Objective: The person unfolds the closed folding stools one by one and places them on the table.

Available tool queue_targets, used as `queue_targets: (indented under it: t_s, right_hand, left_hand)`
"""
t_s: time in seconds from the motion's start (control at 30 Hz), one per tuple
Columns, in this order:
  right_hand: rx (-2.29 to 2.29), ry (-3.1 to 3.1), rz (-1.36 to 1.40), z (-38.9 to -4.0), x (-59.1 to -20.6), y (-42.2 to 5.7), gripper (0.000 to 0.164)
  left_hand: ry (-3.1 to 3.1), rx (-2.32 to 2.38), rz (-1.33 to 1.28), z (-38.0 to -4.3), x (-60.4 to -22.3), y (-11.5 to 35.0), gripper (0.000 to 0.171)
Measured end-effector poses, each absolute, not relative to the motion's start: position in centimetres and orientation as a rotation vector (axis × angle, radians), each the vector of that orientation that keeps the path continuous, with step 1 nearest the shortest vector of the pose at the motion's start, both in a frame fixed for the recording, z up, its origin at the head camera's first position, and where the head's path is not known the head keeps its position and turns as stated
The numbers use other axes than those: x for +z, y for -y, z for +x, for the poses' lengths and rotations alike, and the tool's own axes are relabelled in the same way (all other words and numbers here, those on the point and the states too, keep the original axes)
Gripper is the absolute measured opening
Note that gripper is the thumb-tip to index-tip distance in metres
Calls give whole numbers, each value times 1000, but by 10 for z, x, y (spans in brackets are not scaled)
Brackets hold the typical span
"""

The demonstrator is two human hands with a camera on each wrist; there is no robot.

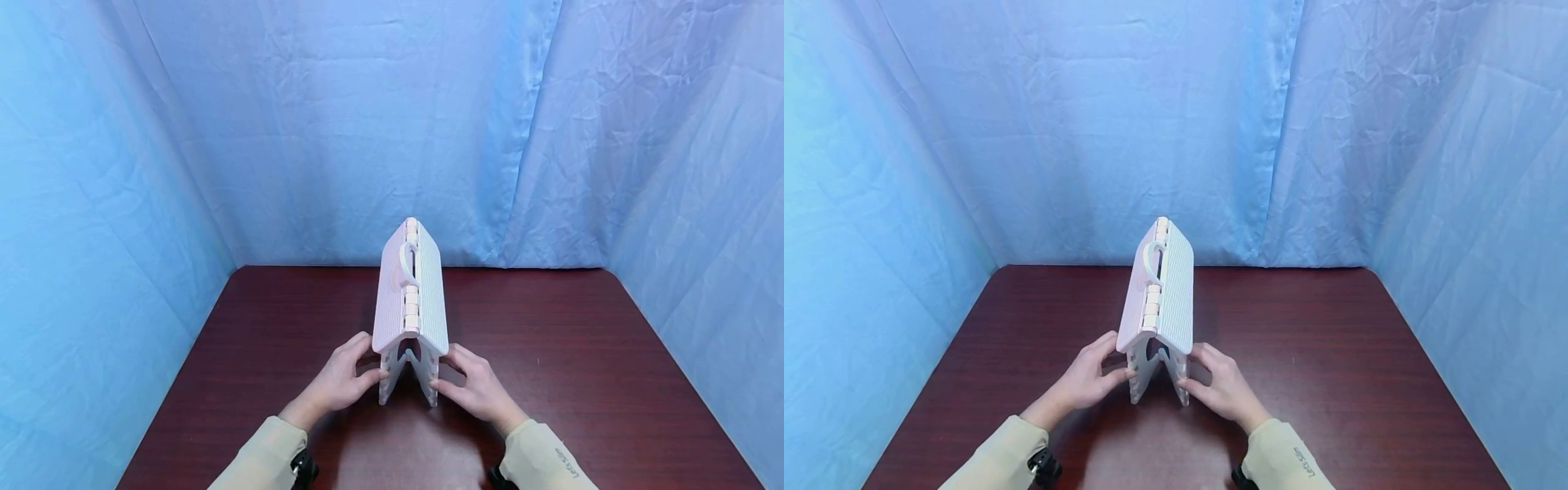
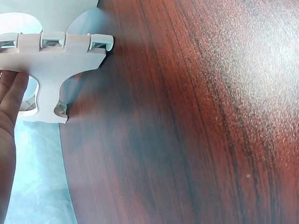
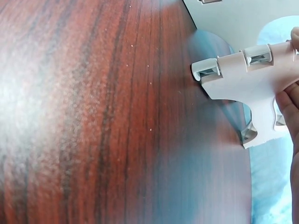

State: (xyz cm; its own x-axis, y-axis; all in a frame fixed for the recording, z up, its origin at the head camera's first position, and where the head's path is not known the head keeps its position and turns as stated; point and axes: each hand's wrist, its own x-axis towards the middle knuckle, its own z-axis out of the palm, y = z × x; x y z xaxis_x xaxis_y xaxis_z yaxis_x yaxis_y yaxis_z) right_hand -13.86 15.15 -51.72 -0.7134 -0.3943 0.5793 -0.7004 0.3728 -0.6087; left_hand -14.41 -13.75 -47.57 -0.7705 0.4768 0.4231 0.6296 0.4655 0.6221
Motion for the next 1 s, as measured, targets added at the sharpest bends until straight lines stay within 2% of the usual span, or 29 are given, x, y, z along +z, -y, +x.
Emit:
queue_targets:
  t_s: [1.0]
  right_hand:
    - [1235, 2338, 979, -134, -511, -164, 52]
  left_hand:
    - [2571, -1224, -971, -143, -475, 144, 43]
